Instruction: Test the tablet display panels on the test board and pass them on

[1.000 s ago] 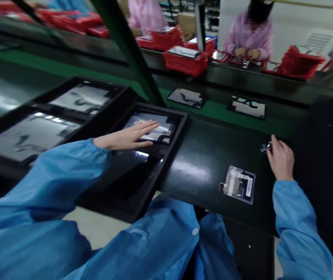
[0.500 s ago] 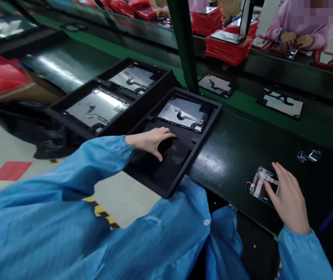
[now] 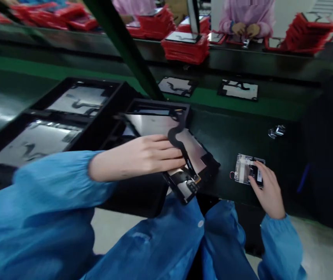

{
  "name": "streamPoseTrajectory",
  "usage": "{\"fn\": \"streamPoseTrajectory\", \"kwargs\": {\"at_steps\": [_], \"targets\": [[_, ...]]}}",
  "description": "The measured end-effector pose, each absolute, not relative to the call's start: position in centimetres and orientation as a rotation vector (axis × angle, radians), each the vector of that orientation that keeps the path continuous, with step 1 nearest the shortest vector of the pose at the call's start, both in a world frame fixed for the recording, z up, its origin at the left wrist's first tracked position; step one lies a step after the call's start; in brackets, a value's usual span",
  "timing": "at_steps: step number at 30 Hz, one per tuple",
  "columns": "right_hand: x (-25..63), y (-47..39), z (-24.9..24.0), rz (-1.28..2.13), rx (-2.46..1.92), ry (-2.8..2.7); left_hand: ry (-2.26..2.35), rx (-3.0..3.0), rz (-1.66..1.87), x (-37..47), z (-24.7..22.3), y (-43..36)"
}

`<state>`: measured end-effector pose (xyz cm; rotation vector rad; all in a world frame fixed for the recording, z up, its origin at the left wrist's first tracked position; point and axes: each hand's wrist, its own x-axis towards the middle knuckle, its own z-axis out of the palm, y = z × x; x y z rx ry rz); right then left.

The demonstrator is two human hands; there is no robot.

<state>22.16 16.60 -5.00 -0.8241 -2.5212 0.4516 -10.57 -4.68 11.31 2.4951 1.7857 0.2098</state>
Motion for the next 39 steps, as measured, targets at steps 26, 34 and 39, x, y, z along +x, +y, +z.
{"fn": "streamPoseTrajectory", "kwargs": {"at_steps": [26, 34, 39], "targets": [[20.6, 14.8, -7.0, 0.387, -1.041, -2.581, 1.385, 2.262, 0.065, -14.9, -1.4, 4.8], [19.1, 14.7, -5.7, 0.452, -1.033, -2.442, 1.144, 1.354, 0.795, -11.3, 0.1, 7.1], [17.6, 14.3, -5.4, 0.537, -1.023, -2.349, 1.127, 1.164, 0.723, -8.8, 1.3, 7.5]]}}
